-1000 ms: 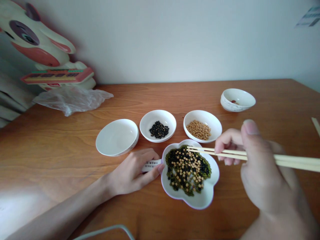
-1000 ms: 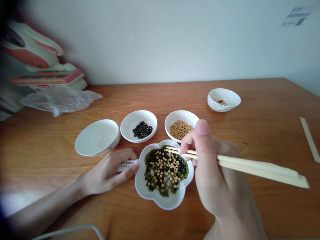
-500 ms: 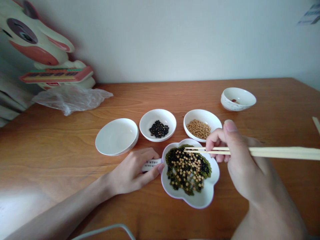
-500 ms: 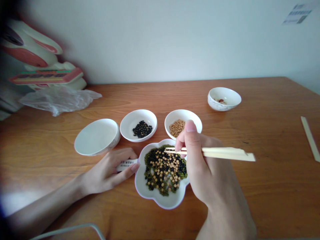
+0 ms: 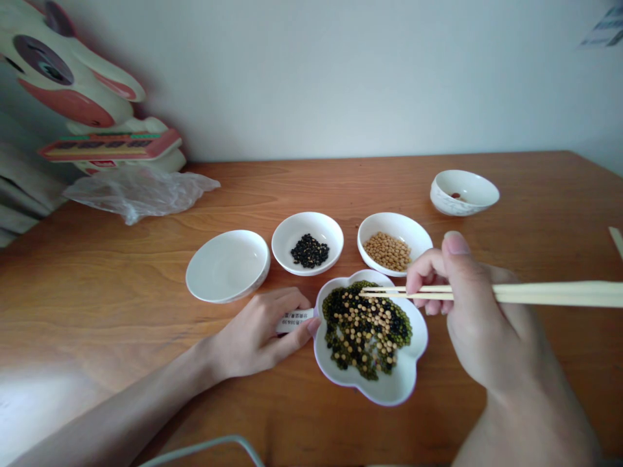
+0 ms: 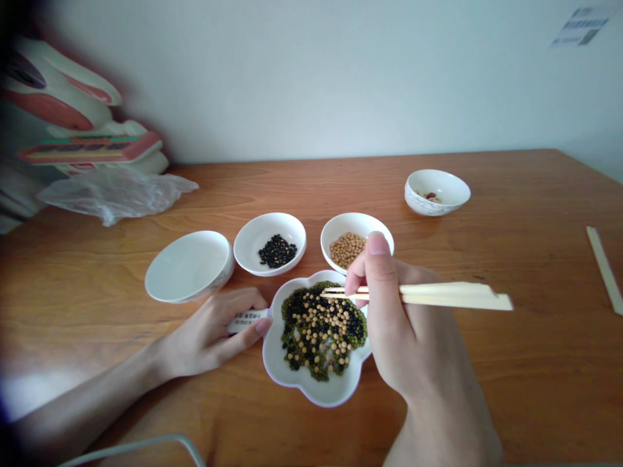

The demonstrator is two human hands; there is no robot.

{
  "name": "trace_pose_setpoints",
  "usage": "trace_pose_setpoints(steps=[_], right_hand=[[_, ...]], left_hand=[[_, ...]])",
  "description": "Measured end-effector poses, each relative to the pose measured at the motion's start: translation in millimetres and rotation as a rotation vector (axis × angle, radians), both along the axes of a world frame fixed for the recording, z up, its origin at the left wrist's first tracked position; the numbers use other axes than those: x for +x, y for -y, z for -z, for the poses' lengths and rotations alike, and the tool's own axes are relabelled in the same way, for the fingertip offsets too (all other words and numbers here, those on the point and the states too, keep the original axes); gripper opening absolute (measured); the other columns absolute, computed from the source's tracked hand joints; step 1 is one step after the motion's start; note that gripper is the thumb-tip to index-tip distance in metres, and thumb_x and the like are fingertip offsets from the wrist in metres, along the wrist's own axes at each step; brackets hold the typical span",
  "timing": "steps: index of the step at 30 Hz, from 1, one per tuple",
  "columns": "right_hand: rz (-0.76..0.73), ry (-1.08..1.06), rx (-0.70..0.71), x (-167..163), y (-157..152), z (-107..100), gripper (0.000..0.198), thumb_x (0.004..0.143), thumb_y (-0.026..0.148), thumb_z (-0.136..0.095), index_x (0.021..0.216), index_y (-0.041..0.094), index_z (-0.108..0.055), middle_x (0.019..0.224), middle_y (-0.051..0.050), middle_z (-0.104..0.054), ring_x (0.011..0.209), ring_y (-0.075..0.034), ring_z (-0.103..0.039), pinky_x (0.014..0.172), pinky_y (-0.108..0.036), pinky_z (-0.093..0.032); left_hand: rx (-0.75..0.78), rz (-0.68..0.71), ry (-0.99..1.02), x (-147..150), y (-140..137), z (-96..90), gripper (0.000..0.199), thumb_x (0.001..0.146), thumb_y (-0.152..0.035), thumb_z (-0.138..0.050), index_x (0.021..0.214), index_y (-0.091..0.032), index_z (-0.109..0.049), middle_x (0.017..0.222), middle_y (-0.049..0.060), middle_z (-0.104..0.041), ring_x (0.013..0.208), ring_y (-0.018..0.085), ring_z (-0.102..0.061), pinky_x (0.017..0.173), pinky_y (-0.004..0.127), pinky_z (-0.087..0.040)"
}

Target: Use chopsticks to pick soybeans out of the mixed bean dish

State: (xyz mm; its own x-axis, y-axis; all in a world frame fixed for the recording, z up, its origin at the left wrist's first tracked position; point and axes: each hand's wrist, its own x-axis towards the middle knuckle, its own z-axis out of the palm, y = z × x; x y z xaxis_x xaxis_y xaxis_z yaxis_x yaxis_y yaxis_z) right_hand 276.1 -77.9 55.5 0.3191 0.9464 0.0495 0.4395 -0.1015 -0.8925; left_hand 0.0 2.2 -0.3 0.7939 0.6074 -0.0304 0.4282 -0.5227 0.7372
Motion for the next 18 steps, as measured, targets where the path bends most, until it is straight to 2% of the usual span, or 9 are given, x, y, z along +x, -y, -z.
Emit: trace_pose_setpoints(steps=[8,12,15,18], right_hand=[[0.04,-0.018,0.08,2.5,7.8,-12.6,0.07,0.101,0.074,-0.035,0.065,0.023,-0.066,0.059,-0.005,-0.06,0.057,-0.02,-0.055,0.057,-0.037,-0.037],[0.259,0.023,0.209,7.4,17.6,-18.2,0.072,0.102,0.072,-0.034,0.062,0.024,-0.068,0.06,-0.005,-0.064,0.057,-0.021,-0.058,0.06,-0.04,-0.037],[0.404,0.002,0.309,9.5,16.9,-19.2,0.072,0.106,0.064,-0.028,0.063,0.023,-0.067,0.057,-0.005,-0.063,0.054,-0.019,-0.056,0.059,-0.04,-0.034],[0.501,0.008,0.308,7.8,8.6,-19.0,0.073,0.107,0.062,-0.024,0.063,0.021,-0.066,0.054,-0.006,-0.06,0.052,-0.018,-0.054,0.057,-0.04,-0.033]], left_hand=[[-0.003,0.005,-0.007,-1.2,0.9,-1.1,0.023,0.105,-0.038,-0.054,0.098,-0.018,-0.063,0.092,0.003,-0.068,0.077,0.014,-0.062,0.07,0.026,-0.047],[-0.003,0.001,-0.003,-1.4,1.3,-1.0,0.024,0.106,-0.039,-0.053,0.098,-0.018,-0.063,0.092,0.004,-0.068,0.076,0.014,-0.063,0.069,0.026,-0.048],[0.0,-0.001,0.001,-1.7,1.7,-0.8,0.024,0.105,-0.039,-0.054,0.097,-0.018,-0.063,0.091,0.003,-0.068,0.075,0.013,-0.062,0.068,0.026,-0.047],[0.006,-0.004,0.004,-2.0,1.8,-0.8,0.023,0.105,-0.038,-0.055,0.097,-0.018,-0.063,0.09,0.003,-0.068,0.074,0.013,-0.062,0.068,0.025,-0.047]])
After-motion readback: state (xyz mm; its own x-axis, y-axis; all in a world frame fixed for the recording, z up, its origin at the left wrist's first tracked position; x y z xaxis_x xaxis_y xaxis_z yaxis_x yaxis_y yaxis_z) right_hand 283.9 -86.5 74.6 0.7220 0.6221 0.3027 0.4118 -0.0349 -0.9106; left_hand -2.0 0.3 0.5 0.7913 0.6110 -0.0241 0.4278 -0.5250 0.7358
